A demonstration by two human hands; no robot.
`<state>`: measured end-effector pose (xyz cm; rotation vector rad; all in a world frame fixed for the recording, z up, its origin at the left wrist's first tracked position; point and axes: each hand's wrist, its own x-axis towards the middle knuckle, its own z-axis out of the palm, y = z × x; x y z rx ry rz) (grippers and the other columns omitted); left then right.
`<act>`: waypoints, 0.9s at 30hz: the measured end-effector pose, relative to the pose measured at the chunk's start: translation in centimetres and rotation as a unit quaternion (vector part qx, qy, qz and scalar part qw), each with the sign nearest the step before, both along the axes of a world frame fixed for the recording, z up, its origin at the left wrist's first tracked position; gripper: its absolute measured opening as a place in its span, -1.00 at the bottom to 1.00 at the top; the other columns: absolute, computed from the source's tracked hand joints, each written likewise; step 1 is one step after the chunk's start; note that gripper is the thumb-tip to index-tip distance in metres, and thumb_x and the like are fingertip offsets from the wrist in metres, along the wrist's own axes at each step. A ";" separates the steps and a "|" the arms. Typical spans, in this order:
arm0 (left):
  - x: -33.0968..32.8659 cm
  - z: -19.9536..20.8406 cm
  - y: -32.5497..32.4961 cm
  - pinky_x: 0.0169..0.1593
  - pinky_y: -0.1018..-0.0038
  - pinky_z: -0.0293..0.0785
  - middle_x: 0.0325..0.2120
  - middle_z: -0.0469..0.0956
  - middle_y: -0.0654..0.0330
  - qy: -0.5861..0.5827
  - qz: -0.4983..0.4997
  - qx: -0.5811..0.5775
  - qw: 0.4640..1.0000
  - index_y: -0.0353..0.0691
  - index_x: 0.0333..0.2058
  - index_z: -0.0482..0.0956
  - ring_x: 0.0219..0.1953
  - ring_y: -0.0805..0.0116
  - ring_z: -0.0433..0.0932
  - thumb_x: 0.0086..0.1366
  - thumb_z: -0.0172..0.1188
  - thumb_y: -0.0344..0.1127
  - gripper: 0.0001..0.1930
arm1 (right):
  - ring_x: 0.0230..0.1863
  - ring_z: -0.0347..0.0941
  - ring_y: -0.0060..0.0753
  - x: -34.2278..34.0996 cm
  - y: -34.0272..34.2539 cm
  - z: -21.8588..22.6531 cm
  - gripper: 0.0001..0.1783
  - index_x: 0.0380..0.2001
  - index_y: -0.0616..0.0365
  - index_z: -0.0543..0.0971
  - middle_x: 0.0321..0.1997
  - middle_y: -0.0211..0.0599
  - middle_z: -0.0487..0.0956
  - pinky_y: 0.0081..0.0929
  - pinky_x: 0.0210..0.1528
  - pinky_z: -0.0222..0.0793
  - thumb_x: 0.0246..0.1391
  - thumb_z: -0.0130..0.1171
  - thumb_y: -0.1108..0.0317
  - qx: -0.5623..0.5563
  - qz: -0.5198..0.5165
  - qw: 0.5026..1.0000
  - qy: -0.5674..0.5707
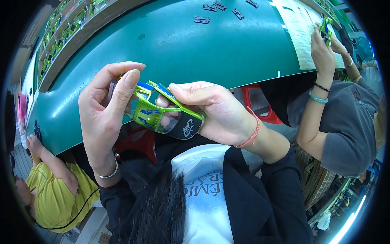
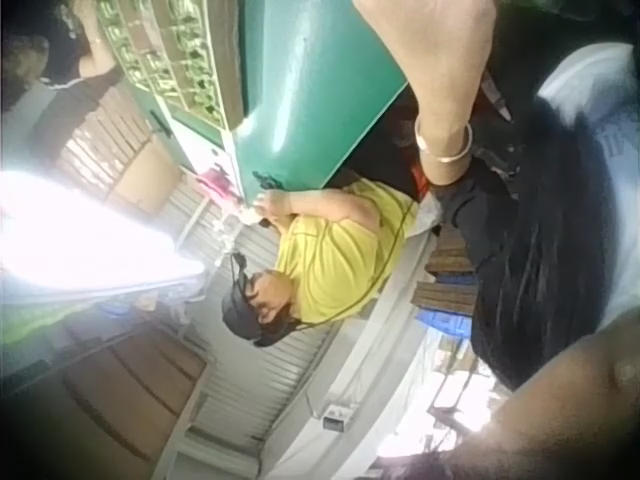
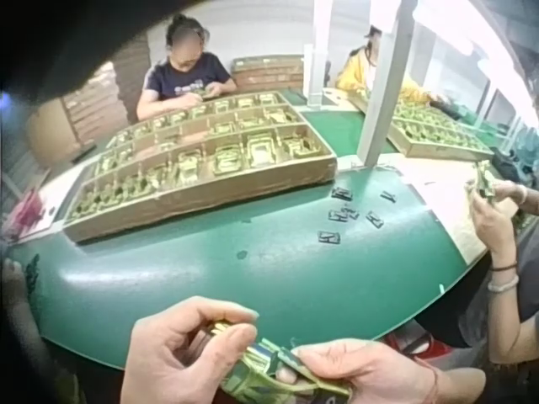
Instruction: The person assembles toy cars by attaching parts to the car bodies by hand and placing them into a tray. The person then carries a tray of assembled toy cars across the room and handles a backpack.
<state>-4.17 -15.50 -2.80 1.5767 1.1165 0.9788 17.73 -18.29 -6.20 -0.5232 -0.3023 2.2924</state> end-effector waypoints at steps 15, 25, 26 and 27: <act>-0.8 -1.1 0.9 -0.14 0.54 0.50 -0.33 0.66 0.28 0.017 -0.041 0.115 0.992 -0.24 -0.03 0.70 -0.18 0.45 0.56 0.27 0.37 -0.52 -0.72 | -0.07 0.54 -0.47 0.8 1.4 0.6 -0.82 -0.22 0.22 0.65 -0.18 -0.34 0.63 -0.46 0.02 0.41 0.30 0.28 0.31 0.411 -0.008 0.812 -0.414; -0.1 -7.0 -0.7 -0.02 0.23 0.39 -0.35 0.60 0.30 0.205 0.011 0.378 0.903 -0.13 -0.33 0.64 -0.20 0.19 0.54 0.04 0.48 -0.44 -0.78 | -0.06 0.54 -0.19 0.0 1.9 -4.3 -0.68 -0.26 0.16 0.66 -0.14 -0.32 0.59 -0.16 0.09 0.35 -0.18 0.44 0.51 0.716 -0.166 0.329 -0.593; 0.0 -6.7 -0.8 -0.01 0.23 0.38 -0.33 0.60 0.30 0.214 0.012 0.375 0.902 -0.13 -0.31 0.65 -0.20 0.20 0.54 0.04 0.48 -0.45 -0.77 | -0.06 0.53 -0.18 0.1 1.7 -4.4 -0.65 -0.24 0.17 0.65 -0.13 -0.30 0.58 -0.15 0.10 0.35 -0.20 0.45 0.52 0.711 -0.164 0.349 -0.588; 0.0 -6.6 -0.9 0.00 0.24 0.36 -0.32 0.61 0.29 0.224 0.014 0.373 0.900 -0.14 -0.29 0.66 -0.19 0.20 0.54 0.04 0.48 -0.45 -0.76 | -0.06 0.53 -0.18 0.1 1.7 -4.5 -0.65 -0.24 0.17 0.65 -0.13 -0.30 0.58 -0.15 0.10 0.35 -0.20 0.45 0.52 0.710 -0.164 0.350 -0.588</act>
